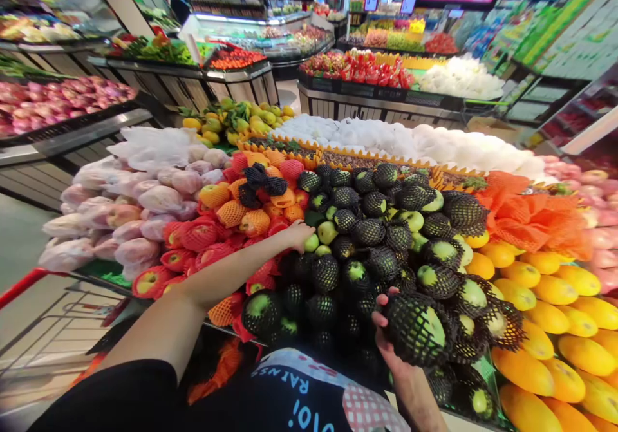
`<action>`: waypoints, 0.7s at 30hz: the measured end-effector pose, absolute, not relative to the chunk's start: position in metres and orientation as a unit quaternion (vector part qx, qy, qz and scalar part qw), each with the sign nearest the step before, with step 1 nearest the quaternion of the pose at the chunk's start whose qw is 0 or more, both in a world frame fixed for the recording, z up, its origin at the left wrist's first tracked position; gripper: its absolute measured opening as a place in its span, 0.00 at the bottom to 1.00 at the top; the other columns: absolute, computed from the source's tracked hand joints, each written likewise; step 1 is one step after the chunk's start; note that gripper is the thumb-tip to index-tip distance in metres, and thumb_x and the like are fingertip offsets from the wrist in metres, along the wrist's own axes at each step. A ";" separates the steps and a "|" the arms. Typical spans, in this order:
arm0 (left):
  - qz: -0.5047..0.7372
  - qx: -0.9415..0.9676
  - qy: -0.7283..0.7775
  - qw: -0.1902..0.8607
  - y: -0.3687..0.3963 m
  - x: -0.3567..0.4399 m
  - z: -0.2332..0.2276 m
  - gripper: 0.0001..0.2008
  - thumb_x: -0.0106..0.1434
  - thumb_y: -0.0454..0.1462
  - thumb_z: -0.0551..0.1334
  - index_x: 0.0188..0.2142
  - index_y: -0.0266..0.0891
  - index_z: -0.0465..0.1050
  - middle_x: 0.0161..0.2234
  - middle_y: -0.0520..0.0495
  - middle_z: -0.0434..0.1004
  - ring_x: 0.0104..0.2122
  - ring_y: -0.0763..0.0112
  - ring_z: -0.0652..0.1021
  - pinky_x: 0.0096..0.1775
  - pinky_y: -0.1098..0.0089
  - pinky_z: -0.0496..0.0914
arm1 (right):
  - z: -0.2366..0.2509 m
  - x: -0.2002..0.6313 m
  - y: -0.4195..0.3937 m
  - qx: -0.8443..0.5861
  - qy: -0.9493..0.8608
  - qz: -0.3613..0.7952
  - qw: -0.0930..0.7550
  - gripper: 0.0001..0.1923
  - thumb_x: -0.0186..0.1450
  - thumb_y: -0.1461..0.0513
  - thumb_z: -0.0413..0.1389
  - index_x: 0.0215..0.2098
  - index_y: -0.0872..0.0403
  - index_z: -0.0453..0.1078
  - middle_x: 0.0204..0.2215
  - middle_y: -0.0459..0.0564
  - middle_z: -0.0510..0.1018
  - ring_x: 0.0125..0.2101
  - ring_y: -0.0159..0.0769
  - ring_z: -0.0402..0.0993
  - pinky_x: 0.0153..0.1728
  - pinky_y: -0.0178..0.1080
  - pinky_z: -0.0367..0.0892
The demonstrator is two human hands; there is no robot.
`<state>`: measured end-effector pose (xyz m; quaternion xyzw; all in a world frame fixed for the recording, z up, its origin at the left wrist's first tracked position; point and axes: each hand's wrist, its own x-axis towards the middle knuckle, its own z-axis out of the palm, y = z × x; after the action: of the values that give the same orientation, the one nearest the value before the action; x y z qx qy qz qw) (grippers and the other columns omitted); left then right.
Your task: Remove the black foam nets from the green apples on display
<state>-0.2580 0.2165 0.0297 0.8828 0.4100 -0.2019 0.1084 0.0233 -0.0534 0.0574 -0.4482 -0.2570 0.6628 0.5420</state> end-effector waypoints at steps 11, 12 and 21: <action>-0.157 0.914 0.349 0.130 0.230 -0.272 0.036 0.34 0.43 0.42 0.73 0.51 0.38 0.73 0.47 0.41 0.80 0.46 0.54 0.78 0.48 0.64 0.67 | 0.092 0.003 -0.020 -0.346 -0.153 0.684 0.624 0.43 0.51 0.46 0.65 0.63 0.43 0.61 0.58 0.53 0.73 0.59 0.54 0.67 0.58 0.61 0.65; -0.147 0.918 0.348 0.121 0.229 -0.271 0.038 0.34 0.42 0.42 0.73 0.50 0.38 0.73 0.48 0.40 0.80 0.47 0.53 0.78 0.49 0.63 0.66 | 0.093 0.004 -0.011 -0.377 -0.189 0.666 0.616 0.41 0.52 0.48 0.64 0.62 0.43 0.62 0.57 0.53 0.74 0.58 0.54 0.69 0.58 0.63 0.64; 0.115 0.901 0.416 0.050 0.181 -0.328 0.117 0.32 0.49 0.48 0.70 0.53 0.38 0.70 0.50 0.40 0.77 0.52 0.55 0.75 0.60 0.58 0.58 | 0.101 -0.032 0.105 -0.544 -0.648 0.293 0.445 0.39 0.53 0.50 0.66 0.59 0.48 0.59 0.54 0.52 0.73 0.53 0.48 0.71 0.58 0.54 0.64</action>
<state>-0.3281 0.1813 0.1165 0.9008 0.4158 0.1150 0.0505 -0.0323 0.1048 0.1012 -0.5441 -0.6485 0.2929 0.4445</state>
